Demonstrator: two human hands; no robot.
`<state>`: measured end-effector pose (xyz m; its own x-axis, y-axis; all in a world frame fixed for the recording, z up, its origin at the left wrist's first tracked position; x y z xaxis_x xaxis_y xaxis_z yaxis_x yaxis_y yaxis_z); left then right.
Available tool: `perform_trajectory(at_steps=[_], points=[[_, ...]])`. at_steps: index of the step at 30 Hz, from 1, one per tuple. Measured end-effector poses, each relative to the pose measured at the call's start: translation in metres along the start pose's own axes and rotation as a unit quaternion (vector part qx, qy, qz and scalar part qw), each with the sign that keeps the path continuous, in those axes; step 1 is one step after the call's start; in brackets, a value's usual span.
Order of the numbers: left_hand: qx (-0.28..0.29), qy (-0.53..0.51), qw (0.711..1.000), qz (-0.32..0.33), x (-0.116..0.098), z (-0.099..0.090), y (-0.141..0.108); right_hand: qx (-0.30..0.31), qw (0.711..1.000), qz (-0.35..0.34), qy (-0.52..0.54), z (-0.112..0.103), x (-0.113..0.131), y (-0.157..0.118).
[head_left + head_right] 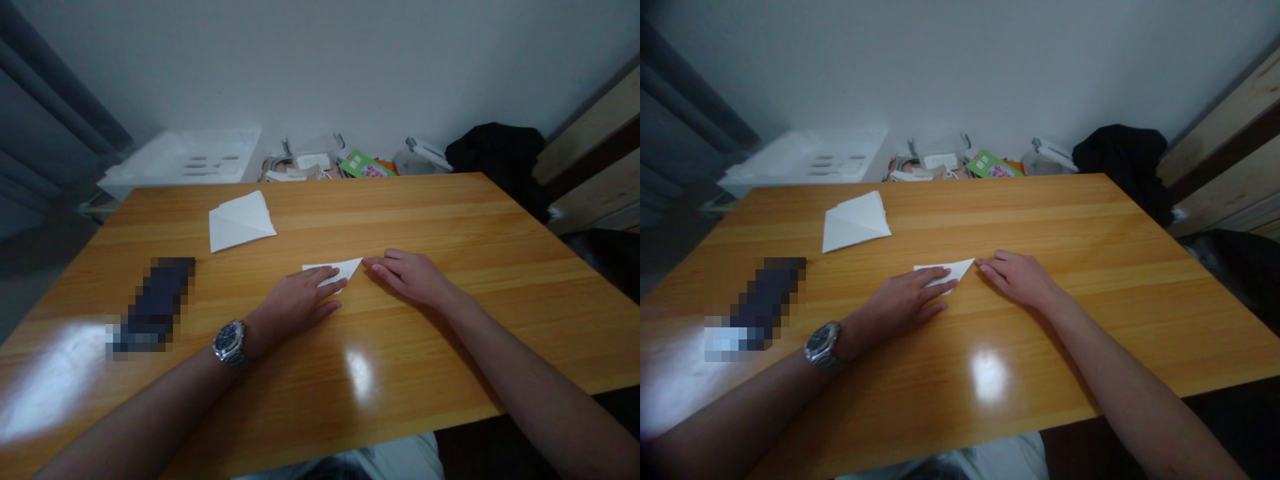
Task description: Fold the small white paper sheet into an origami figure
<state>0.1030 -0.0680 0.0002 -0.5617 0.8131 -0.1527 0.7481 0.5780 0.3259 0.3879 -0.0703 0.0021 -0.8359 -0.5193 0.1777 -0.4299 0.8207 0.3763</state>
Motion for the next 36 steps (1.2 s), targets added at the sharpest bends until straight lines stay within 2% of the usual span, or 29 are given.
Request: perform_trajectory(at_steps=[3,8,12,23,27,36], points=[[0.002,0.001,1.000,0.001,0.000,0.000,0.000,-0.013,1.000,-0.014,0.002,-0.003,0.005,0.000],[-0.002,0.000,1.000,0.003,-0.001,-0.001,0.001,0.029,0.998,-0.050,-0.017,-0.001,0.008,0.001],[-0.004,-0.005,1.000,0.005,0.000,0.000,0.001,0.037,0.998,-0.057,-0.018,0.003,0.007,0.001],[-0.003,-0.001,1.000,0.004,0.001,0.002,0.000,0.037,0.998,-0.041,-0.001,0.006,0.005,0.000],[-0.003,0.001,1.000,0.004,0.001,0.002,0.000,0.025,0.999,-0.020,0.007,0.006,0.005,0.000],[-0.010,-0.011,1.000,0.004,0.000,0.001,0.000,0.001,0.999,-0.026,0.026,0.005,0.009,0.002]])
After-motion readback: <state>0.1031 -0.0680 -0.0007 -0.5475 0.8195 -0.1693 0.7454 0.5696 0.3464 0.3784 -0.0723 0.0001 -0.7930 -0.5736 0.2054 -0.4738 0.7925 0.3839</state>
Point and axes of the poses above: each hand's wrist, its own y-axis towards the middle knuckle, its own z-axis out of the palm, x = y × z, the point moved 1 cm from there along y, towards the middle knuckle, and after that the axes turned 13 degrees about -x, right-handed, at the moved point
